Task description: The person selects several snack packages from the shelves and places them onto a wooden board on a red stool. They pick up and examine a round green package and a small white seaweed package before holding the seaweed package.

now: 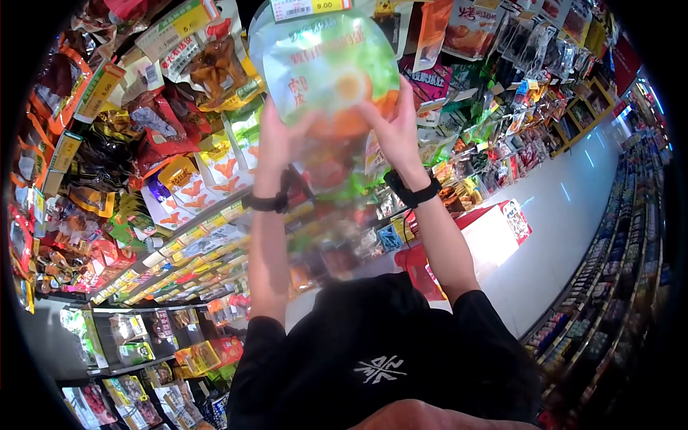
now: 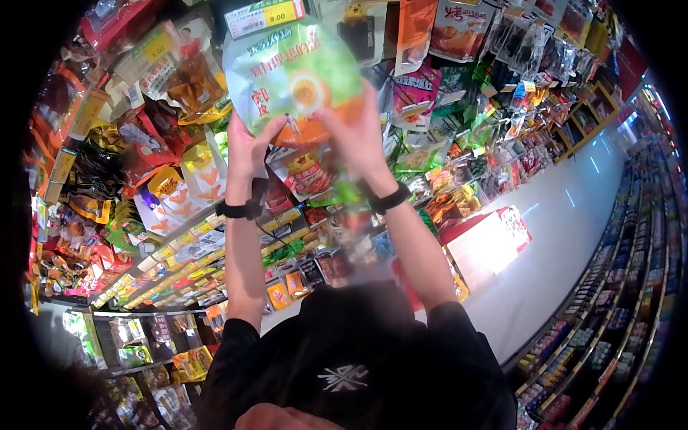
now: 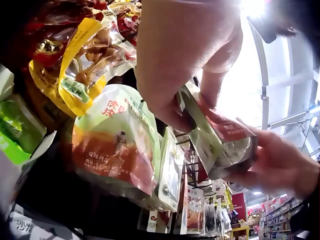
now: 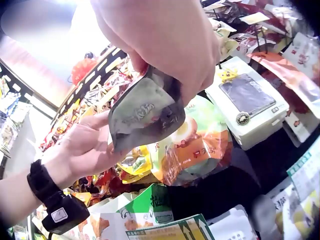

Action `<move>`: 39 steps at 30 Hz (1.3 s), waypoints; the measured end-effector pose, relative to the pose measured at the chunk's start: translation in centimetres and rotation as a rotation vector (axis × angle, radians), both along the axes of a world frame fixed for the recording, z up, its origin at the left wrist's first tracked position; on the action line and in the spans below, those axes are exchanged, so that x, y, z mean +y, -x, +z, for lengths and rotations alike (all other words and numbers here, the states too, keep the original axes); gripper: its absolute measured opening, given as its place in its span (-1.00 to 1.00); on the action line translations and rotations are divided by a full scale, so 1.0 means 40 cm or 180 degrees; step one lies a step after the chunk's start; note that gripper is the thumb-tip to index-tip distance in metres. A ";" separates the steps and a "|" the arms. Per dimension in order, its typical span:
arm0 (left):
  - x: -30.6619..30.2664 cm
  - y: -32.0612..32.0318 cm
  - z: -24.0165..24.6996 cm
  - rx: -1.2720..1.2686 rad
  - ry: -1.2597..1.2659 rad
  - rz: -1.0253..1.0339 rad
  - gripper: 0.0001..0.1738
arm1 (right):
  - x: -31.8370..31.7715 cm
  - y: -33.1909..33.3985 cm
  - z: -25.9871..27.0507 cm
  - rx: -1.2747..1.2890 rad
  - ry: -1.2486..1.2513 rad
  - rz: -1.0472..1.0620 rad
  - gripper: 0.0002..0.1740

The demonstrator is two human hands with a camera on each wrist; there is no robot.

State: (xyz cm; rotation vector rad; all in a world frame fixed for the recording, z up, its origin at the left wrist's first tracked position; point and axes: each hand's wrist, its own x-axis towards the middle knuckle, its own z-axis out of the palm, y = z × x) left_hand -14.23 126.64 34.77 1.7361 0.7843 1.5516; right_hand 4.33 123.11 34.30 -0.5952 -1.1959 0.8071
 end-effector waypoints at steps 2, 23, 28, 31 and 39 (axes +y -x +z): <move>-0.004 0.004 0.034 -0.0073 0.0072 -0.0105 -0.44 | 0.015 0.011 0.009 0.0014 -0.0156 -0.0054 -0.25; 0.057 -0.013 0.193 0.0277 -0.1330 0.1092 -0.46 | 0.036 0.032 0.000 0.0371 -0.0006 -0.0012 -0.32; 0.045 -0.055 0.309 0.0498 -0.1976 0.1418 -0.70 | 0.032 0.022 -0.002 0.0256 0.0093 -0.0098 -0.38; 0.069 -0.056 0.335 0.0379 -0.1662 0.1106 -0.68 | 0.028 0.018 0.009 0.0378 0.0171 -0.0038 -0.38; 0.013 -0.057 0.370 0.2298 -0.2354 0.2006 -0.33 | 0.039 -0.011 0.028 0.0600 0.0255 0.0045 -0.39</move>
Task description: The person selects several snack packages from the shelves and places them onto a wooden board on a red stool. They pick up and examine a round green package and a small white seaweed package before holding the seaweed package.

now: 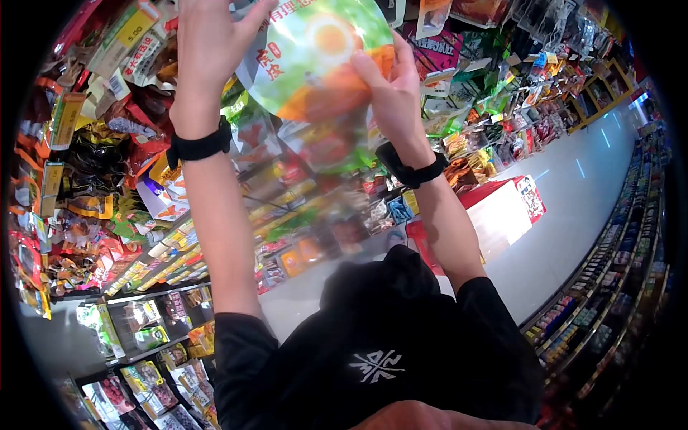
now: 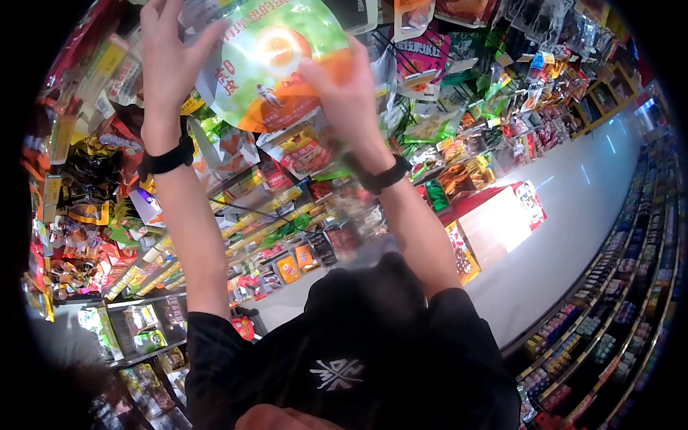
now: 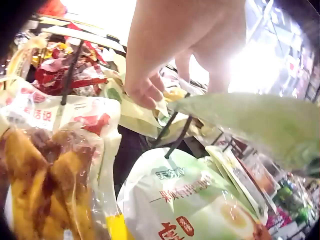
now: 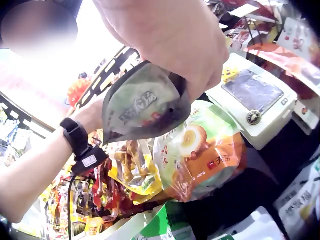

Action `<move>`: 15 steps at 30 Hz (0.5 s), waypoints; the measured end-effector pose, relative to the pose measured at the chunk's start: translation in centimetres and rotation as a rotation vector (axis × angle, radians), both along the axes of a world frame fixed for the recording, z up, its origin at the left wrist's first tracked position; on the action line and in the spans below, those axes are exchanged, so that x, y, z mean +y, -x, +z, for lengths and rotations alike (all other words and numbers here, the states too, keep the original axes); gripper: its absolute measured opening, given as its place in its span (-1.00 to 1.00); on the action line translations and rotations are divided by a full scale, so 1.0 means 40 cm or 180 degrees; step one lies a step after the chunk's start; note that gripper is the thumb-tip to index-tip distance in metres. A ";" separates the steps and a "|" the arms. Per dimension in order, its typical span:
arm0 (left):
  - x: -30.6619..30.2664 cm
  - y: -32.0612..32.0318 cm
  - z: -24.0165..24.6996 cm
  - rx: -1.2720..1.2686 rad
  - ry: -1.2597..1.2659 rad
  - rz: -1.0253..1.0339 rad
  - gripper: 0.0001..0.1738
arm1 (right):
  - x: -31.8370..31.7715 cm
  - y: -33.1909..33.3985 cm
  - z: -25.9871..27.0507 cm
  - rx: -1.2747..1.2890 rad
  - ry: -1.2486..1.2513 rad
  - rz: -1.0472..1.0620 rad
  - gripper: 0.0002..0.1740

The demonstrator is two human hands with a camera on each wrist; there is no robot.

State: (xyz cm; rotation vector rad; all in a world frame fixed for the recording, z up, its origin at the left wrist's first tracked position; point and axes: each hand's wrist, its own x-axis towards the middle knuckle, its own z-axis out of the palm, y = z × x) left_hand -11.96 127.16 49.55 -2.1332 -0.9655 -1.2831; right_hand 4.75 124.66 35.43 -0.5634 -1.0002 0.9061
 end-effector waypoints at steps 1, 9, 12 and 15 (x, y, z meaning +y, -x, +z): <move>0.002 -0.012 0.005 0.0149 -0.0203 -0.0057 -0.32 | -0.001 0.000 0.003 0.0090 0.0044 0.0074 -0.39; 0.021 -0.065 0.022 0.0936 -0.1005 0.0389 -0.48 | 0.025 -0.007 -0.018 0.0141 -0.0067 0.0205 -0.35; 0.035 -0.037 0.030 0.1101 -0.1067 -0.0015 -0.55 | 0.026 -0.015 -0.025 0.0110 -0.0006 0.0304 -0.37; 0.030 -0.034 0.042 0.0815 -0.0713 -0.0306 -0.70 | 0.033 -0.002 -0.027 0.0433 -0.0232 0.0393 -0.37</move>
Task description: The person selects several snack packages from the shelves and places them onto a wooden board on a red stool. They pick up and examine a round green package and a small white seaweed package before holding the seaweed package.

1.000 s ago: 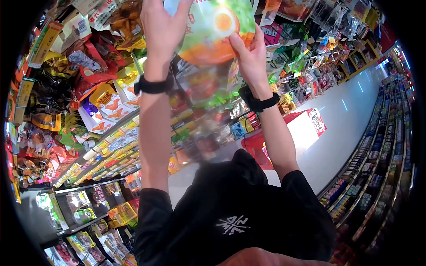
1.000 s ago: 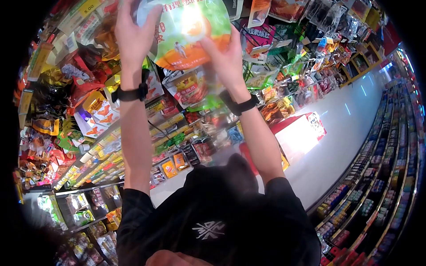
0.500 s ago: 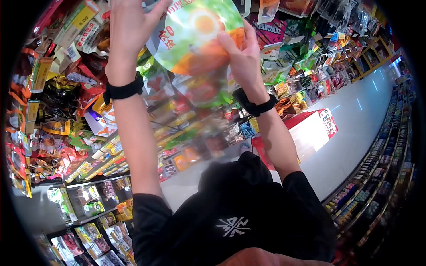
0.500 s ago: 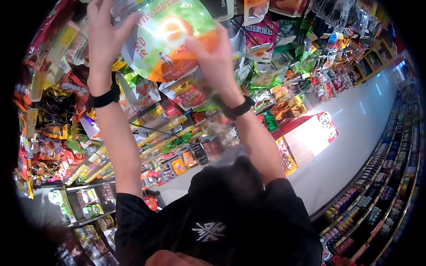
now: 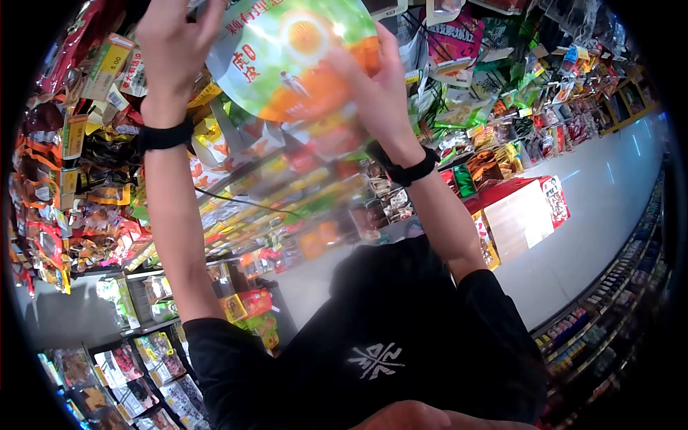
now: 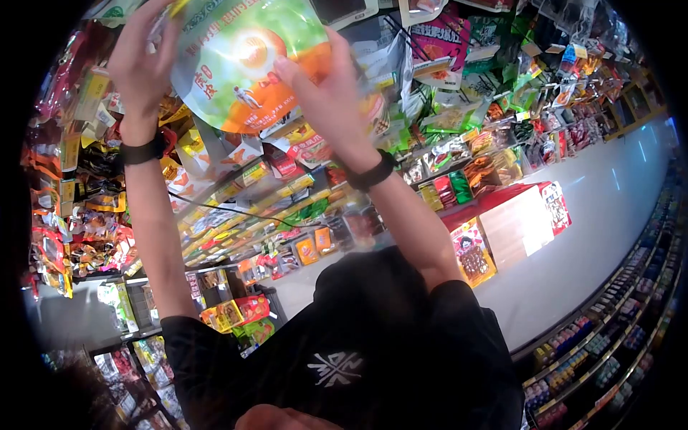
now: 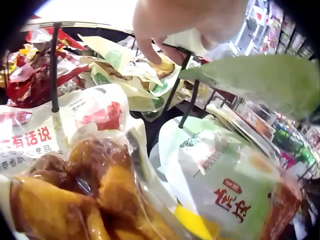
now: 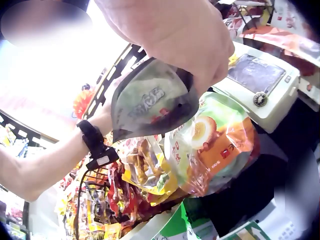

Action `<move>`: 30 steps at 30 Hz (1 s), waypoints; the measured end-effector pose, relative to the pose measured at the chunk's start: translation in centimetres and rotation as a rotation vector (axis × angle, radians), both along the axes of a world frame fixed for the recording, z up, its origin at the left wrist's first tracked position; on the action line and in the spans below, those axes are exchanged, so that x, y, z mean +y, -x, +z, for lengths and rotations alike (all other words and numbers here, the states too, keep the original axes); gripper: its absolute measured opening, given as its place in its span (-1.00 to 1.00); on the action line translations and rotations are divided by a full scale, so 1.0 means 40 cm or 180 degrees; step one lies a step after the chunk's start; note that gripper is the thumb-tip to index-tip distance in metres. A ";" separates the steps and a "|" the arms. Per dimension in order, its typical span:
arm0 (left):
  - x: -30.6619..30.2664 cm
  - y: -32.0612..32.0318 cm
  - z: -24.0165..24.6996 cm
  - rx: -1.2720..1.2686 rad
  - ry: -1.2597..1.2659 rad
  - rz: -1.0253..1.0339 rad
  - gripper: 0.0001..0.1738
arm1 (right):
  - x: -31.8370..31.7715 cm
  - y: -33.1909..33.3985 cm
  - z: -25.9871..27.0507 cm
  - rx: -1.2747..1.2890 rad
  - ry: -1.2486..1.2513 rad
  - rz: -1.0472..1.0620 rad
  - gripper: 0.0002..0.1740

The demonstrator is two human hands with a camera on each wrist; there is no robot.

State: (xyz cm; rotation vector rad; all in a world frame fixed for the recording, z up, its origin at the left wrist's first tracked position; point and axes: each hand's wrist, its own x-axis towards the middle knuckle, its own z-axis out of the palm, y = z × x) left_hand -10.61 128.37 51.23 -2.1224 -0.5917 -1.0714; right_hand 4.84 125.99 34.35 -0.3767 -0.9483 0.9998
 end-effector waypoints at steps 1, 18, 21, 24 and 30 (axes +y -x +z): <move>-0.002 0.008 0.008 -0.0099 0.0275 -0.0042 -0.73 | -0.005 0.001 0.012 0.0111 -0.0001 0.0074 -0.36; 0.029 0.036 0.014 -0.0922 0.1408 0.0057 -0.68 | -0.019 -0.029 0.044 -0.0171 0.0073 -0.0141 -0.29; 0.035 0.030 0.012 -0.0988 0.1480 -0.0075 -0.66 | -0.017 -0.030 0.049 -0.0142 0.0111 -0.0186 -0.29; 0.047 0.031 0.003 -0.1086 0.1459 -0.0191 -0.64 | -0.016 -0.035 0.049 -0.0402 0.0215 -0.0345 -0.29; 0.064 0.055 -0.009 -0.1361 0.1668 0.0189 -0.52 | 0.004 -0.029 0.018 -0.0576 0.0002 -0.0659 -0.30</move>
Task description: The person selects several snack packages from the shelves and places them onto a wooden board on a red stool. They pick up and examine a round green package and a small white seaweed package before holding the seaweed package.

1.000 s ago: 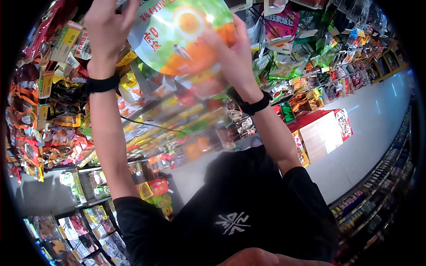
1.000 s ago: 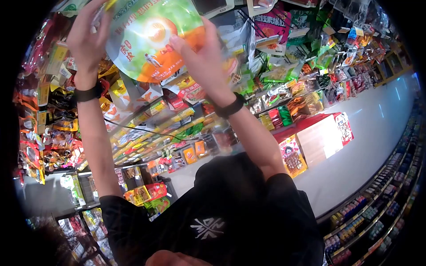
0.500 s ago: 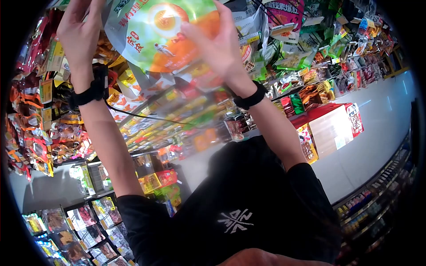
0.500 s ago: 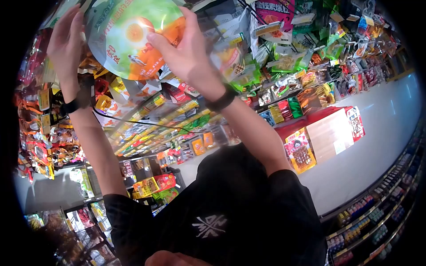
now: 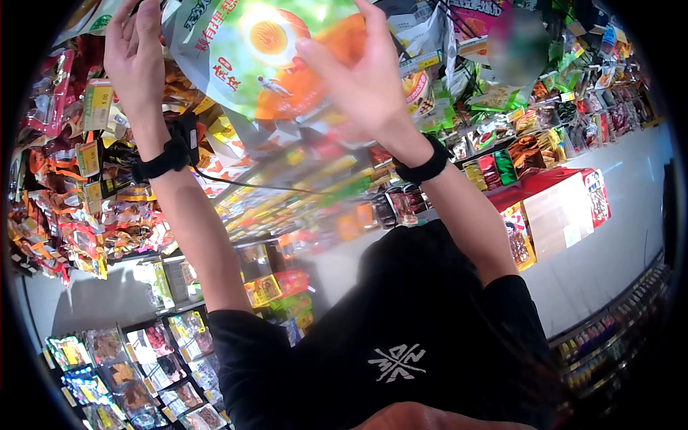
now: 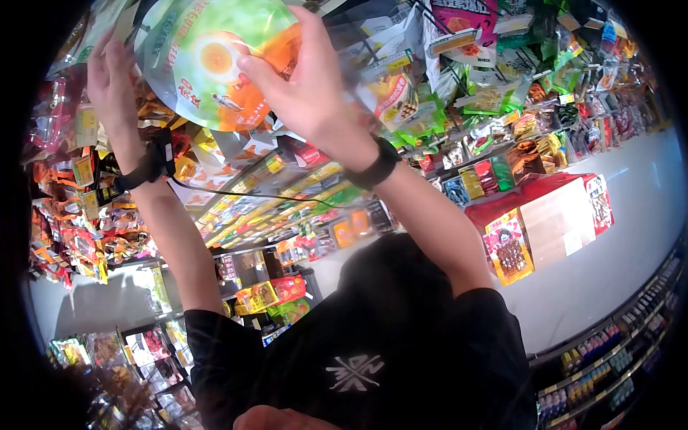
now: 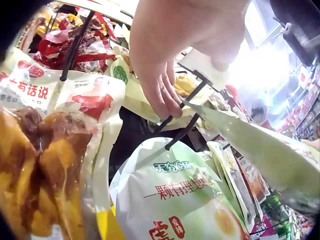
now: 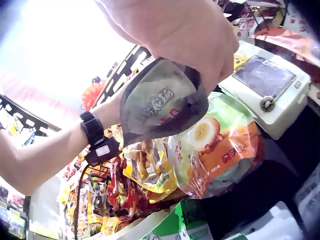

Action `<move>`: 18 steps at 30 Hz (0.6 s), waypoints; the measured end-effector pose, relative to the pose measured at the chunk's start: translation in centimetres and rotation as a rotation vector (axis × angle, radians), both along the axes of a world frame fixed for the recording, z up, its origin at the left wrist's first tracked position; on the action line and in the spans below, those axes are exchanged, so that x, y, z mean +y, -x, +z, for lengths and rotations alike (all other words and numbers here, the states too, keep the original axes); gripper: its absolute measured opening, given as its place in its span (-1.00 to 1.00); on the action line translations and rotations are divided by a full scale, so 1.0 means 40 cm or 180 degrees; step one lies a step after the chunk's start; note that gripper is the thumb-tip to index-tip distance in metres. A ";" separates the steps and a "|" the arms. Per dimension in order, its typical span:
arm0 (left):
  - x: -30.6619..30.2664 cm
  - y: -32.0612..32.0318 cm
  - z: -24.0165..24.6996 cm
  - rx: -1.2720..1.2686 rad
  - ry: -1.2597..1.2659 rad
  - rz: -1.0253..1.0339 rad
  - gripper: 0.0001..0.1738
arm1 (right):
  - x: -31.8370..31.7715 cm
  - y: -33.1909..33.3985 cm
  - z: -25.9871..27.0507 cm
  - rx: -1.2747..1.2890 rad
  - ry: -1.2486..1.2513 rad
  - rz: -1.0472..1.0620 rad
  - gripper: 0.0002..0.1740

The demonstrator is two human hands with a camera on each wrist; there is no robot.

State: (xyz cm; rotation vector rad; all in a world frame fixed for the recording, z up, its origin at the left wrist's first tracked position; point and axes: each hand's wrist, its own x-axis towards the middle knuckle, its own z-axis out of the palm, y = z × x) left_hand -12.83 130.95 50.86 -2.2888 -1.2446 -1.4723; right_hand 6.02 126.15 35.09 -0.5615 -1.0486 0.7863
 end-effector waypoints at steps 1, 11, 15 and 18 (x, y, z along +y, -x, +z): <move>0.003 0.007 -0.003 -0.0056 0.0112 -0.0030 -0.49 | -0.002 -0.001 -0.004 -0.0043 0.0028 -0.0015 -0.29; 0.017 0.036 -0.013 -0.0913 0.0808 -0.0718 -0.55 | 0.008 0.030 -0.035 -0.0108 -0.0063 -0.0505 -0.23; -0.006 0.022 -0.028 -0.0334 0.0517 -0.0157 -0.58 | 0.020 0.045 -0.054 0.0042 0.0102 0.0031 -0.24; 0.008 0.032 -0.037 -0.0925 0.0612 -0.0608 -0.57 | 0.018 0.055 -0.054 0.0154 0.0037 0.0223 -0.25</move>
